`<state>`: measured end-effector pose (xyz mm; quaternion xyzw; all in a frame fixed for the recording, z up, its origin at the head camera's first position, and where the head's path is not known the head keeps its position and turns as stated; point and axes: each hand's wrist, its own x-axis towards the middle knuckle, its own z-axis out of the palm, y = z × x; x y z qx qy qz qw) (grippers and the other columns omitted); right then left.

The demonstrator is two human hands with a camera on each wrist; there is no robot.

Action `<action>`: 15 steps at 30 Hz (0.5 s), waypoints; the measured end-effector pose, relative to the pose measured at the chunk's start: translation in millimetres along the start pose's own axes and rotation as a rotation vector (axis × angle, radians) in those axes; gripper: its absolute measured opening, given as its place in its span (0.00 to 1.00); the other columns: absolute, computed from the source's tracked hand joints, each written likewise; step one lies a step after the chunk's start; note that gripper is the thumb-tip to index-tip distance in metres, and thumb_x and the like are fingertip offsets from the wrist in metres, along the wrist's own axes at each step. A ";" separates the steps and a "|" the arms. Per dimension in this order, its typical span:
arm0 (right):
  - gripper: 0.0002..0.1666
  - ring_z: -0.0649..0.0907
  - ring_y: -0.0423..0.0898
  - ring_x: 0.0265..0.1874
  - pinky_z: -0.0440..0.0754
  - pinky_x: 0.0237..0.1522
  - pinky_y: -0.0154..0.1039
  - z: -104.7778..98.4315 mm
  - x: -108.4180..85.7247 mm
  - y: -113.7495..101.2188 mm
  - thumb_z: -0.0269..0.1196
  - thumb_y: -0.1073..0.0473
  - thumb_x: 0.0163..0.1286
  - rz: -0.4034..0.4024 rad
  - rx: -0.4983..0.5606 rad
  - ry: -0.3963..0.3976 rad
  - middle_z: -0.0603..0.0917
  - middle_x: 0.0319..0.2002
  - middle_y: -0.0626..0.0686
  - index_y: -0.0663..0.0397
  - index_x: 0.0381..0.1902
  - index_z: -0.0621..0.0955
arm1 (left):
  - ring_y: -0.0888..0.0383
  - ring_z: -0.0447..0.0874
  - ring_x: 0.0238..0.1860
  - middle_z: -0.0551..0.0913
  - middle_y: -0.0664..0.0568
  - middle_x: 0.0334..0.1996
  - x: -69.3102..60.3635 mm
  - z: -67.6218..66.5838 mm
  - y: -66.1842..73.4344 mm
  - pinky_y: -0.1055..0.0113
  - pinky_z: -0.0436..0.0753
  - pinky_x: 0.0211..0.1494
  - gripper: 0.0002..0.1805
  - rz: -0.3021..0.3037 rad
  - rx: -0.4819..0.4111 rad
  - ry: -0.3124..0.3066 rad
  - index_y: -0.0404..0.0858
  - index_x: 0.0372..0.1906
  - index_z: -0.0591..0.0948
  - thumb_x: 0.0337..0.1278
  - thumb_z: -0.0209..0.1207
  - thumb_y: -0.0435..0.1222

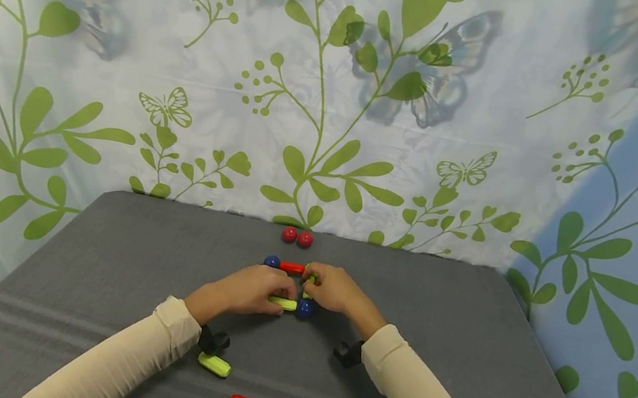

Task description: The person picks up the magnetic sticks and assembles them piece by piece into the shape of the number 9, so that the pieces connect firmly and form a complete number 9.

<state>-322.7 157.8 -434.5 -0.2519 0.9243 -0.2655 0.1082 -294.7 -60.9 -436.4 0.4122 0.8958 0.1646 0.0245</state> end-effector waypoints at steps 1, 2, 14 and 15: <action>0.09 0.72 0.40 0.17 0.68 0.23 0.37 -0.1 0.0 0.1 0.63 0.61 0.73 -0.001 0.001 0.000 0.77 0.22 0.46 0.52 0.49 0.83 | 0.65 0.78 0.38 0.83 0.62 0.39 -0.5 -1.6 -1.1 0.67 0.78 0.45 0.11 0.005 -0.006 -0.004 0.48 0.43 0.85 0.55 0.73 0.37; 0.09 0.72 0.40 0.17 0.68 0.23 0.37 -0.1 0.0 0.1 0.63 0.61 0.73 -0.001 0.003 0.000 0.77 0.22 0.45 0.53 0.49 0.83 | 0.64 0.79 0.39 0.83 0.61 0.40 -1.1 -3.2 -2.1 0.66 0.78 0.46 0.13 0.007 -0.011 -0.010 0.48 0.44 0.85 0.54 0.74 0.36; 0.10 0.74 0.40 0.19 0.71 0.25 0.38 -0.2 -0.6 0.7 0.64 0.60 0.73 -0.016 -0.007 0.003 0.80 0.25 0.45 0.54 0.50 0.82 | 0.61 0.83 0.40 0.85 0.61 0.38 -2.6 -5.8 -9.3 0.68 0.79 0.46 0.12 0.010 -0.098 -0.025 0.45 0.41 0.87 0.52 0.75 0.33; 0.10 0.74 0.40 0.19 0.71 0.25 0.38 -0.2 -0.6 1.0 0.64 0.60 0.73 -0.018 -0.006 0.004 0.80 0.25 0.46 0.54 0.50 0.82 | 0.61 0.83 0.40 0.85 0.61 0.37 -2.6 -5.5 -9.7 0.68 0.79 0.46 0.12 0.011 -0.102 -0.021 0.45 0.41 0.87 0.52 0.75 0.33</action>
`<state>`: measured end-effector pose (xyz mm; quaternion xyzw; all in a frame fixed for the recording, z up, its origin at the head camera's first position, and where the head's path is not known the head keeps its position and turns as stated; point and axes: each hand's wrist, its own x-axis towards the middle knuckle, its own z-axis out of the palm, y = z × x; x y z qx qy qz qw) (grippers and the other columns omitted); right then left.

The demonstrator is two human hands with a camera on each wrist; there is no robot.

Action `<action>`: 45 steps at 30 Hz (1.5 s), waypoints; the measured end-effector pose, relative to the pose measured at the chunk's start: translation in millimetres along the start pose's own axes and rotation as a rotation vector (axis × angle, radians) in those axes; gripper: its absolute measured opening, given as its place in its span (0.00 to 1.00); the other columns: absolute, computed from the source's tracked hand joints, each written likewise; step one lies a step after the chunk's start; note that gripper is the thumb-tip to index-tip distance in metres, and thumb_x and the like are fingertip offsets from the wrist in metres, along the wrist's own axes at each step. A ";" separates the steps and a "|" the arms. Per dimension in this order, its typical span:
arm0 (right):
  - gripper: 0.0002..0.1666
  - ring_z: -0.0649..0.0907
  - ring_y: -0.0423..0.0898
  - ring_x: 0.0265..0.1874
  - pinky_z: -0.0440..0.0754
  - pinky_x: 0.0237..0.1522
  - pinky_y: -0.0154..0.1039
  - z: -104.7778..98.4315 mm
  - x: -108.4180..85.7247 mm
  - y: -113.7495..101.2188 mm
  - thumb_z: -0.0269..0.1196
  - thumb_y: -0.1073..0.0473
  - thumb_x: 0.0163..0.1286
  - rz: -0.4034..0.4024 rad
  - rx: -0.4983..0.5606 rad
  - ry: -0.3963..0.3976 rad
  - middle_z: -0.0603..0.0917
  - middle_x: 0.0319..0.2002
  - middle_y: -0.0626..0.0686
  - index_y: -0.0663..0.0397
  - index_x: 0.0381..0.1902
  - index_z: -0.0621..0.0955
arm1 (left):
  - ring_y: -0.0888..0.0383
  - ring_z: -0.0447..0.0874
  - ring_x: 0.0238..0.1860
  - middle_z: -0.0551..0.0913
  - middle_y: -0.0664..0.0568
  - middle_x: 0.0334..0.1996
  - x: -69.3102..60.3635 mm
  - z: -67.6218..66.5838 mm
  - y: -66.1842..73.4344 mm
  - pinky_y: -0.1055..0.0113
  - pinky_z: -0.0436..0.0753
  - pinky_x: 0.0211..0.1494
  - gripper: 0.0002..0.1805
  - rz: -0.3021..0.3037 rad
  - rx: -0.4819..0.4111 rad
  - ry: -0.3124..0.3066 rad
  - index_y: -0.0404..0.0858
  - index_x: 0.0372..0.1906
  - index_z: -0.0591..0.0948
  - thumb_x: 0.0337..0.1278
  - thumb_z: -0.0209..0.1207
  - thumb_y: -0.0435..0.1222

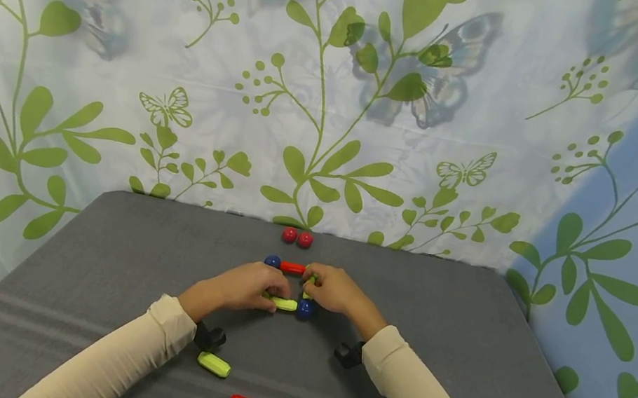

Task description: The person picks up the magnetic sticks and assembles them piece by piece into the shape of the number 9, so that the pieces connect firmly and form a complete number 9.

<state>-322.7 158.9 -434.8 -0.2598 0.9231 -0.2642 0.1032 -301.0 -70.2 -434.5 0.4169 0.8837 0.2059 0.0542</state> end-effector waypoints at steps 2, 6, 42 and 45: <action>0.10 0.75 0.41 0.20 0.71 0.25 0.38 0.2 0.1 0.7 0.64 0.60 0.72 -0.001 0.002 0.001 0.81 0.25 0.46 0.54 0.50 0.83 | 0.61 0.83 0.40 0.85 0.60 0.37 0.0 1.0 -0.9 0.69 0.79 0.45 0.11 0.006 -0.001 0.008 0.45 0.40 0.87 0.52 0.75 0.33; 0.10 0.75 0.41 0.20 0.72 0.25 0.38 0.7 0.8 3.1 0.64 0.60 0.72 -0.002 0.006 0.000 0.82 0.26 0.45 0.53 0.50 0.83 | 0.63 0.82 0.39 0.85 0.59 0.38 -0.3 2.3 -2.1 0.69 0.79 0.45 0.11 0.021 0.004 0.023 0.44 0.40 0.87 0.51 0.75 0.32; 0.24 0.76 0.41 0.26 0.76 0.30 0.41 -2.9 -17.8 -15.3 0.67 0.57 0.71 -0.057 -0.120 0.100 0.80 0.32 0.47 0.57 0.61 0.77 | 0.63 0.81 0.41 0.84 0.58 0.40 -2.4 4.6 -3.0 0.67 0.79 0.48 0.11 0.006 -0.036 0.025 0.44 0.42 0.86 0.54 0.74 0.32; 0.21 0.76 0.40 0.29 0.76 0.31 0.41 -1.9 -34.3 -35.5 0.68 0.56 0.70 -0.081 -0.186 0.168 0.79 0.35 0.47 0.56 0.57 0.79 | 0.62 0.81 0.41 0.84 0.59 0.40 -2.1 2.9 -3.7 0.67 0.79 0.47 0.11 0.030 -0.015 0.037 0.44 0.42 0.86 0.54 0.74 0.32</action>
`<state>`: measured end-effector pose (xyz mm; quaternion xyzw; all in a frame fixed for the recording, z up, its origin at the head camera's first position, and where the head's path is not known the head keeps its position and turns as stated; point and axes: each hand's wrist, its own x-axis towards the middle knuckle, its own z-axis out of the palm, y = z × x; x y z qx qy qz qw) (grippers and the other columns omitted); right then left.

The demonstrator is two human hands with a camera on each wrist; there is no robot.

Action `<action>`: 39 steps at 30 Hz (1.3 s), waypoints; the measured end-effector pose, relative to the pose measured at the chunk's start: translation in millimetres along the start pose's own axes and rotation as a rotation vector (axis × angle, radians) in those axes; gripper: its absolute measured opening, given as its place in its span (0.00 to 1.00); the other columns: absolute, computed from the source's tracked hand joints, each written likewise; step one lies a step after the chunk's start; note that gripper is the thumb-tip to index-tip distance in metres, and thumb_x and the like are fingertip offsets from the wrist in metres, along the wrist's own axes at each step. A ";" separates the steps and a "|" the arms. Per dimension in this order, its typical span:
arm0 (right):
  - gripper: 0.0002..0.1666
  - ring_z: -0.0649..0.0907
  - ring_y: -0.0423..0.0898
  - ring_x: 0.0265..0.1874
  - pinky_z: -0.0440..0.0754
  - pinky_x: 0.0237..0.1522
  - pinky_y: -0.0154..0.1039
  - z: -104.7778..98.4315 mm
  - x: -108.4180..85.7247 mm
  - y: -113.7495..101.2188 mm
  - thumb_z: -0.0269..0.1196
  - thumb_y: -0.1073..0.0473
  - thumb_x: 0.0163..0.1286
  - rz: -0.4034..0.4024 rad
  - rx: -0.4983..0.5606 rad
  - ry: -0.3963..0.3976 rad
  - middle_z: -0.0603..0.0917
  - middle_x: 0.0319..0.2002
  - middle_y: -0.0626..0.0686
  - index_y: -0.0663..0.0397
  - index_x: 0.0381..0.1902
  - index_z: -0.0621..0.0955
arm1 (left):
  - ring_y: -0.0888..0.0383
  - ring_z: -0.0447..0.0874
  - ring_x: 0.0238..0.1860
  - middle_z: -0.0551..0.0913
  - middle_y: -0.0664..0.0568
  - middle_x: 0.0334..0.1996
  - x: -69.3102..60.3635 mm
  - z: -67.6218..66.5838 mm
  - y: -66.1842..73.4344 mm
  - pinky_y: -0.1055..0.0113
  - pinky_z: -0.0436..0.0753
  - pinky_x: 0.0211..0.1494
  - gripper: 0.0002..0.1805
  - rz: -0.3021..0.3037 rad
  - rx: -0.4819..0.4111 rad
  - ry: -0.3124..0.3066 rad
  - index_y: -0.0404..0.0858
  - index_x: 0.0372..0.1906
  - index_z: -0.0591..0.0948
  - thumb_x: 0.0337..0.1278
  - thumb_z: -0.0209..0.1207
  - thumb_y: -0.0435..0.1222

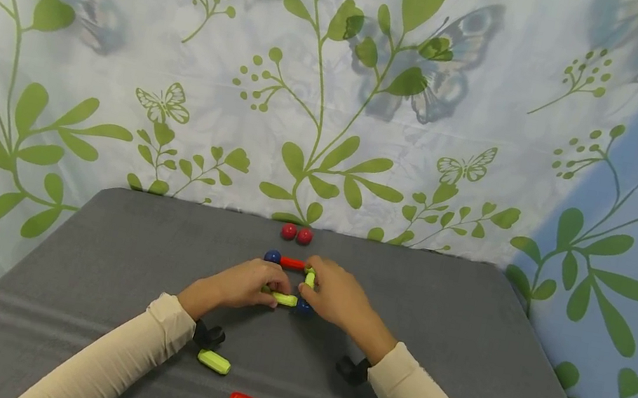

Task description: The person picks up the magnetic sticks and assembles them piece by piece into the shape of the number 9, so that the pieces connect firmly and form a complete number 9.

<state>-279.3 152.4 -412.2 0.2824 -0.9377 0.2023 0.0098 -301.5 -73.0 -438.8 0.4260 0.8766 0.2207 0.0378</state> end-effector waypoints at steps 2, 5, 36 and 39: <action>0.18 0.76 0.40 0.30 0.76 0.31 0.40 -1.2 -14.0 -16.6 0.68 0.54 0.70 -0.033 -0.027 0.014 0.80 0.37 0.48 0.54 0.54 0.81 | 0.62 0.82 0.41 0.84 0.59 0.40 -0.1 -0.4 0.3 0.68 0.80 0.47 0.12 0.009 0.013 0.007 0.45 0.42 0.86 0.54 0.74 0.32; 0.14 0.78 0.39 0.33 0.78 0.33 0.38 1.7 -35.6 -39.5 0.69 0.53 0.70 -0.117 -0.041 -0.015 0.80 0.38 0.47 0.51 0.49 0.82 | 0.62 0.81 0.41 0.84 0.59 0.40 -0.2 -1.0 0.7 0.67 0.80 0.48 0.13 0.005 0.018 0.008 0.45 0.44 0.85 0.54 0.74 0.31; 0.08 0.73 0.28 0.27 0.73 0.28 0.25 52.2 -84.0 -77.9 0.70 0.54 0.67 -0.295 0.144 -0.322 0.74 0.32 0.33 0.42 0.42 0.83 | 0.63 0.76 0.37 0.82 0.59 0.39 7.4 12.7 14.5 0.66 0.78 0.44 0.07 -0.003 0.193 0.063 0.47 0.42 0.86 0.61 0.70 0.40; 0.07 0.74 0.28 0.26 0.73 0.28 0.26 49.0 -80.1 -65.7 0.71 0.56 0.66 -0.263 0.163 -0.277 0.75 0.29 0.34 0.43 0.39 0.83 | 0.63 0.77 0.37 0.82 0.58 0.39 7.4 12.3 15.1 0.66 0.78 0.44 0.07 0.003 0.194 0.067 0.47 0.41 0.86 0.60 0.70 0.40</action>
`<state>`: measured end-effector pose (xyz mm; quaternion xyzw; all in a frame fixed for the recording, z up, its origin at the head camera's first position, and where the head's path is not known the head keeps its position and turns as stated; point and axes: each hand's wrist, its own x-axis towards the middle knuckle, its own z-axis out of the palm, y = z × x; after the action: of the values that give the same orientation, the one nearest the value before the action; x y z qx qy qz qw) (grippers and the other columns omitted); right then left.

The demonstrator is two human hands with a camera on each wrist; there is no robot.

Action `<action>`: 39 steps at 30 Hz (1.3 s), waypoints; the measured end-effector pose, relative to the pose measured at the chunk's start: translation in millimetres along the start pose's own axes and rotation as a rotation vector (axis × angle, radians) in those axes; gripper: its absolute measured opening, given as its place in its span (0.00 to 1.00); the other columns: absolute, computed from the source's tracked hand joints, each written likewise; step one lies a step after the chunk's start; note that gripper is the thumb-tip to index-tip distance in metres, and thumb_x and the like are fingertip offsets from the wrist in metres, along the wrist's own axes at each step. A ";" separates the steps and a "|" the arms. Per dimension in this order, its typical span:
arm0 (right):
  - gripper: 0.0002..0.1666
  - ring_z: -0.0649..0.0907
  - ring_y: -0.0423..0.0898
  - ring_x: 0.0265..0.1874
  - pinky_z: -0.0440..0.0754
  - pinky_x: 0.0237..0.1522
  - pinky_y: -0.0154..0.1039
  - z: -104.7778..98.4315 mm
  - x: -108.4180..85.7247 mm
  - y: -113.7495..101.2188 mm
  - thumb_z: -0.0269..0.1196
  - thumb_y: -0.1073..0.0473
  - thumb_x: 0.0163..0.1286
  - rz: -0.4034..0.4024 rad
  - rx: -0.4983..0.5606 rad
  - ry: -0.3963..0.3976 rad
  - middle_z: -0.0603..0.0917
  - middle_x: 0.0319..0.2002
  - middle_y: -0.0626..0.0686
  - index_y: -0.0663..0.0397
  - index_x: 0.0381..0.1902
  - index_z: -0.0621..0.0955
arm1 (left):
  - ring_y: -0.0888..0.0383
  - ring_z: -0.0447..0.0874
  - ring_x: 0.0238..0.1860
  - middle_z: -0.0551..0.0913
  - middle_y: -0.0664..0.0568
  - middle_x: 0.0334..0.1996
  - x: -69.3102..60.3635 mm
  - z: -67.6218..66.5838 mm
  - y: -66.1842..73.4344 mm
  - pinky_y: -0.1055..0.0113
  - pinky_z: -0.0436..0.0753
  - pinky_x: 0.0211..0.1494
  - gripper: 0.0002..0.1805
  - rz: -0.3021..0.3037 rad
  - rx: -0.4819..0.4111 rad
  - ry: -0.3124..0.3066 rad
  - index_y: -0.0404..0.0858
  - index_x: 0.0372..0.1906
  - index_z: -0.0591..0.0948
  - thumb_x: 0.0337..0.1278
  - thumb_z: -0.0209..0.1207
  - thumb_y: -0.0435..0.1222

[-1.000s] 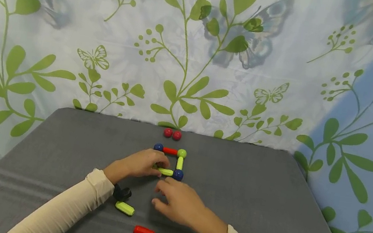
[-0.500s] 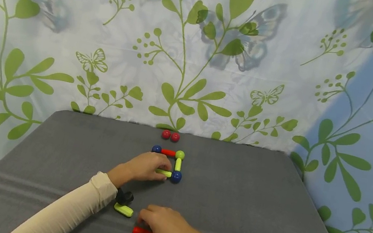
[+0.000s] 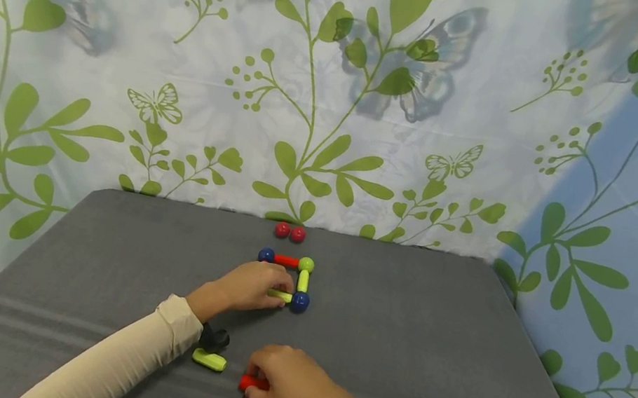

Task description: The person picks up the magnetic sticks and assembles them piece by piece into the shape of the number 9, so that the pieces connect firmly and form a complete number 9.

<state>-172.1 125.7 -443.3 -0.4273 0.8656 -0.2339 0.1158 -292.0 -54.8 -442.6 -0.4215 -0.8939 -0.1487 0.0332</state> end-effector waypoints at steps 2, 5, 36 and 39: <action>0.07 0.74 0.29 0.25 0.74 0.27 0.28 -6.8 0.4 10.1 0.71 0.57 0.65 0.042 0.001 0.036 0.75 0.28 0.34 0.44 0.38 0.82 | 0.63 0.77 0.37 0.82 0.59 0.38 -0.2 0.3 -0.5 0.66 0.78 0.44 0.07 -0.004 0.004 0.001 0.47 0.41 0.86 0.60 0.71 0.40; 0.06 0.75 0.31 0.24 0.76 0.28 0.31 -16.5 1.1 27.4 0.71 0.58 0.64 0.116 0.017 0.099 0.76 0.26 0.35 0.45 0.36 0.83 | 0.64 0.77 0.37 0.81 0.60 0.37 0.3 1.5 -1.9 0.66 0.78 0.44 0.07 -0.011 0.006 0.002 0.47 0.40 0.86 0.60 0.71 0.41; 0.10 0.86 0.48 0.25 0.86 0.30 0.43 -30.3 14.1 69.6 0.70 0.61 0.67 0.646 0.624 0.360 0.85 0.26 0.52 0.61 0.33 0.80 | 0.64 0.78 0.37 0.82 0.59 0.39 1.4 5.8 -1.9 0.66 0.78 0.44 0.08 -0.015 0.014 0.019 0.47 0.43 0.87 0.60 0.70 0.41; 0.09 0.85 0.47 0.25 0.86 0.30 0.43 -30.6 15.0 67.6 0.69 0.62 0.67 0.657 0.660 0.363 0.85 0.27 0.53 0.61 0.34 0.80 | 0.64 0.78 0.37 0.82 0.59 0.39 1.2 5.7 -2.3 0.66 0.78 0.44 0.08 -0.013 0.011 0.021 0.47 0.43 0.87 0.60 0.70 0.41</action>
<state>-239.8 158.7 -450.9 -0.0250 0.8405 -0.5171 0.1596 -294.1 -53.7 -448.4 -0.4139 -0.8971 -0.1482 0.0440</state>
